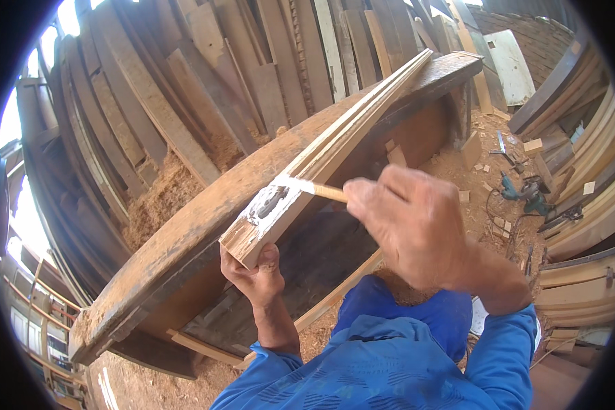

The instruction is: The person scrapes a small wooden piece with a chisel and then applies glue to the edges and joints of a wooden frame and strips using a stick.

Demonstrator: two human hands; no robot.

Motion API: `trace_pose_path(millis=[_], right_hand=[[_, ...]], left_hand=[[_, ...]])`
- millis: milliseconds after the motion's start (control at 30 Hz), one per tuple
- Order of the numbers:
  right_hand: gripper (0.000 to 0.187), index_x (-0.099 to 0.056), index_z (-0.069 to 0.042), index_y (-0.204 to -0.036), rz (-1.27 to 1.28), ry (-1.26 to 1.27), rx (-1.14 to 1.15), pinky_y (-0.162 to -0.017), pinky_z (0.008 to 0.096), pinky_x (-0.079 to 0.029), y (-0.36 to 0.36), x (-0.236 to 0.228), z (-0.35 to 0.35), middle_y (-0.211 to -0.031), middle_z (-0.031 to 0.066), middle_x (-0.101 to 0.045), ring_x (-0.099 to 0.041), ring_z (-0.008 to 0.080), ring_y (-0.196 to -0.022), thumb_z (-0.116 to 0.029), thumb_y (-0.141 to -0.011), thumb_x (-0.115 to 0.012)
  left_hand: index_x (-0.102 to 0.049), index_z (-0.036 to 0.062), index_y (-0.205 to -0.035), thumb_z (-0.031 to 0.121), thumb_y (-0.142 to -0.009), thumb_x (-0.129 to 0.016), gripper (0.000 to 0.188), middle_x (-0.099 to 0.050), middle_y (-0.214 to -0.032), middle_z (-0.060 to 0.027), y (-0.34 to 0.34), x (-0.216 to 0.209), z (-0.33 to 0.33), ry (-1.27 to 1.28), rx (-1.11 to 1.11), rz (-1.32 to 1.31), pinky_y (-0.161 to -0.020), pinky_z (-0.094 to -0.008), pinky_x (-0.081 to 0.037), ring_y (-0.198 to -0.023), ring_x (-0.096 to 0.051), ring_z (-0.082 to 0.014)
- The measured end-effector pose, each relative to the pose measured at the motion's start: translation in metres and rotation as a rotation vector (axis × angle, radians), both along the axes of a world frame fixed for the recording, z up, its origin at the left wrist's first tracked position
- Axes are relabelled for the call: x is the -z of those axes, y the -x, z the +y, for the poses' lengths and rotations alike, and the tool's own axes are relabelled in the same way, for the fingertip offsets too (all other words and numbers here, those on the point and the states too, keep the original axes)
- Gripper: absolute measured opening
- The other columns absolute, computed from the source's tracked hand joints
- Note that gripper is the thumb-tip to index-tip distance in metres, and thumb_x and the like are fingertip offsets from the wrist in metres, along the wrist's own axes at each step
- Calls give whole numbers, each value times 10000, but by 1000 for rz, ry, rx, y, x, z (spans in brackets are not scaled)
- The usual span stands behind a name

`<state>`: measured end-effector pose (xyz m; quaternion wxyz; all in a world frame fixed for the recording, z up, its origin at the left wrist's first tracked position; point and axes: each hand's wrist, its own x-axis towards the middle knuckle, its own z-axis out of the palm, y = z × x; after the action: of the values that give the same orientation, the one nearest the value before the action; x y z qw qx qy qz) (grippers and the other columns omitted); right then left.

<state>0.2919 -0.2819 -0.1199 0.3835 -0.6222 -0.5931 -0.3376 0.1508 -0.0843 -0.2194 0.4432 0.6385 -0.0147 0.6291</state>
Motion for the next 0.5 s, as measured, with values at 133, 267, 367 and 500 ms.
trace_pose_path(millis=[133, 267, 367, 500], right_hand=[[107, -685, -24, -953, 30, 65, -170, -530, 402, -451, 4, -5, -8, -669, 87, -522, -536, 263, -549, -92, -875, -708], [100, -689, -13, -950, 78, 115, -157, -561, 428, -464, -9, -28, -11, -666, 124, -567, -565, 294, -572, -97, -895, -682], [151, -693, 3, -917, 82, 350, -102, -601, 454, -478, -16, -48, -14, -680, 164, -599, -601, 332, -614, -137, -931, -639], [200, -689, 9, -823, 13, 480, -68, -602, 393, -484, -24, -72, 4, -742, 154, -649, -643, 319, -663, -143, -932, -616]], left_hand=[[-558, -97, -1236, 203, -821, -851, 591, -686, -1203, -246, 5, -1, 1, -2, -15, 29, -986, -413, -519, -1131, -674, -300], [-566, -82, -1228, 167, -825, -838, 546, -672, -1214, -282, 2, 1, 2, -86, 4, 20, -1043, -457, -490, -1194, -645, -374], [-583, -65, -1223, 109, -816, -835, 510, -657, -1241, -299, -6, -3, 2, -168, 133, -32, -1068, -473, -473, -1214, -631, -396], [-577, -43, -1198, 351, -805, -871, 628, -657, -1245, -288, -14, -1, 0, -233, 131, 11, -1068, -483, -459, -1231, -612, -418]])
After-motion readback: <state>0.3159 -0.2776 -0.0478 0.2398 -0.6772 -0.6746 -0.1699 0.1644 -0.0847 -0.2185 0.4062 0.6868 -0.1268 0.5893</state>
